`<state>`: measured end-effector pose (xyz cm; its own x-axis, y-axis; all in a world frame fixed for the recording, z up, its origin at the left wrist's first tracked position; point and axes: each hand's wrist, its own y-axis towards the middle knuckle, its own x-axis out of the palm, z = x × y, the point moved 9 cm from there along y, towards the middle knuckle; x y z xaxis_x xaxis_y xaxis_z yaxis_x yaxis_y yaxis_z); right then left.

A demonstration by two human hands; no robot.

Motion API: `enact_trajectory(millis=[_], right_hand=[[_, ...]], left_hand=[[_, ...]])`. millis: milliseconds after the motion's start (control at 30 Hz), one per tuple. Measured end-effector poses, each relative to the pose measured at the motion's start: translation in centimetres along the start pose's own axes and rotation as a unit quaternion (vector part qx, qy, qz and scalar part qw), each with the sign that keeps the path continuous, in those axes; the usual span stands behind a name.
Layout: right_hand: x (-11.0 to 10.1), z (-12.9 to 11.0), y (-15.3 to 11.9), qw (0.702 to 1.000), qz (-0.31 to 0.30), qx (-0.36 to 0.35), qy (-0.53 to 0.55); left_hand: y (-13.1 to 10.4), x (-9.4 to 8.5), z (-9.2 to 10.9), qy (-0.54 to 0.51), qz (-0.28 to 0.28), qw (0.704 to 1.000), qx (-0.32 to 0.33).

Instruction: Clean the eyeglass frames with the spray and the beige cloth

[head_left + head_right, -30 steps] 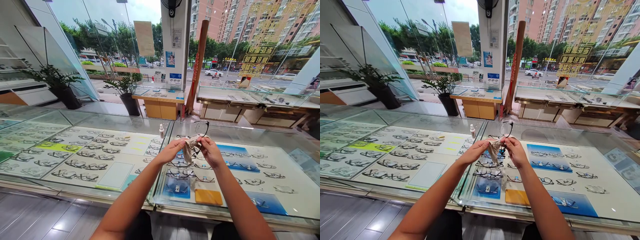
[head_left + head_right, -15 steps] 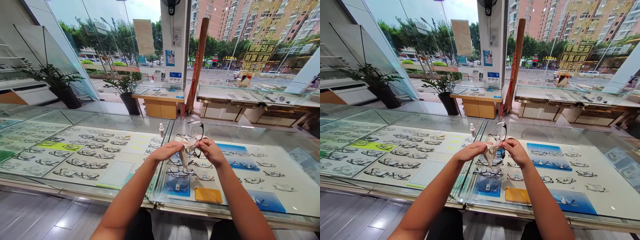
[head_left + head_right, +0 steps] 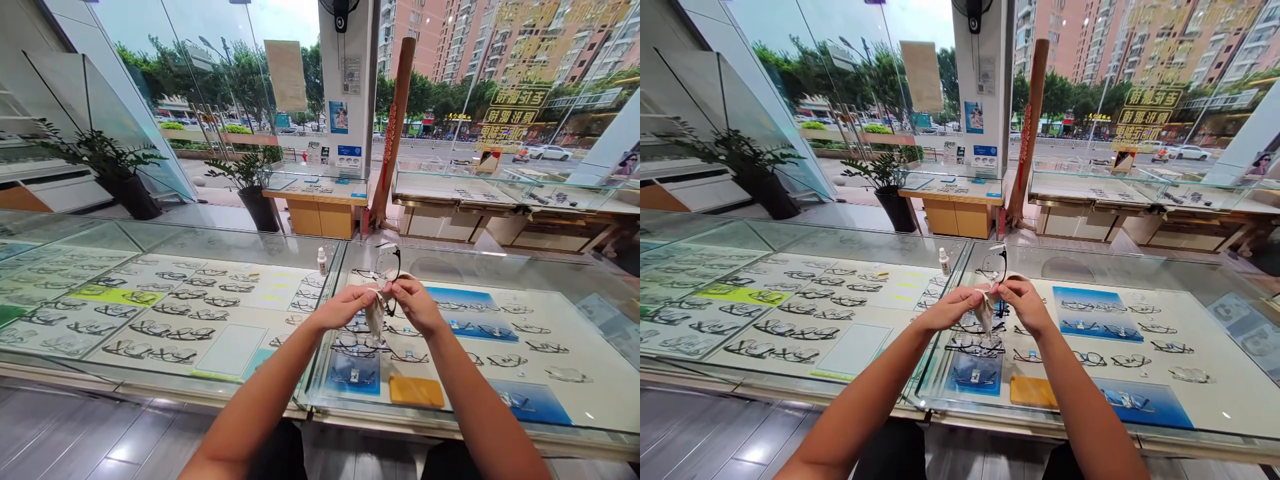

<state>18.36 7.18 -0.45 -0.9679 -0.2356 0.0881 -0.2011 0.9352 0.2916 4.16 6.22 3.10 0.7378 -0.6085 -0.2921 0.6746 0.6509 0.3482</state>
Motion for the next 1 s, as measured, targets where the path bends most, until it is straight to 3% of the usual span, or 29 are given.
enact_trajectory(millis=[167, 400, 600, 833, 1000], right_hand=[[0.7, 0.5, 0.2, 0.998, 0.043, -0.004, 0.047], [0.9, 1.9, 0.0, 0.996, 0.077, -0.016, 0.042], [1.3, 1.4, -0.1, 0.994, 0.105, -0.025, 0.013], [1.7, 0.8, -0.3, 0.994, 0.102, -0.04, 0.008], [1.6, 1.7, -0.4, 0.99, 0.123, -0.014, 0.068]], left_hand=[[0.0, -0.1, -0.8, 0.018, 0.081, 0.997, -0.008], [-0.4, 0.0, -3.2, -0.126, 0.211, 0.967, -0.073], [-0.5, 0.5, -4.5, -0.201, 0.23, 0.946, -0.107], [-0.6, 0.6, -5.3, -0.212, 0.238, 0.939, -0.13], [-0.3, 0.9, -5.3, -0.237, 0.235, 0.938, -0.094]])
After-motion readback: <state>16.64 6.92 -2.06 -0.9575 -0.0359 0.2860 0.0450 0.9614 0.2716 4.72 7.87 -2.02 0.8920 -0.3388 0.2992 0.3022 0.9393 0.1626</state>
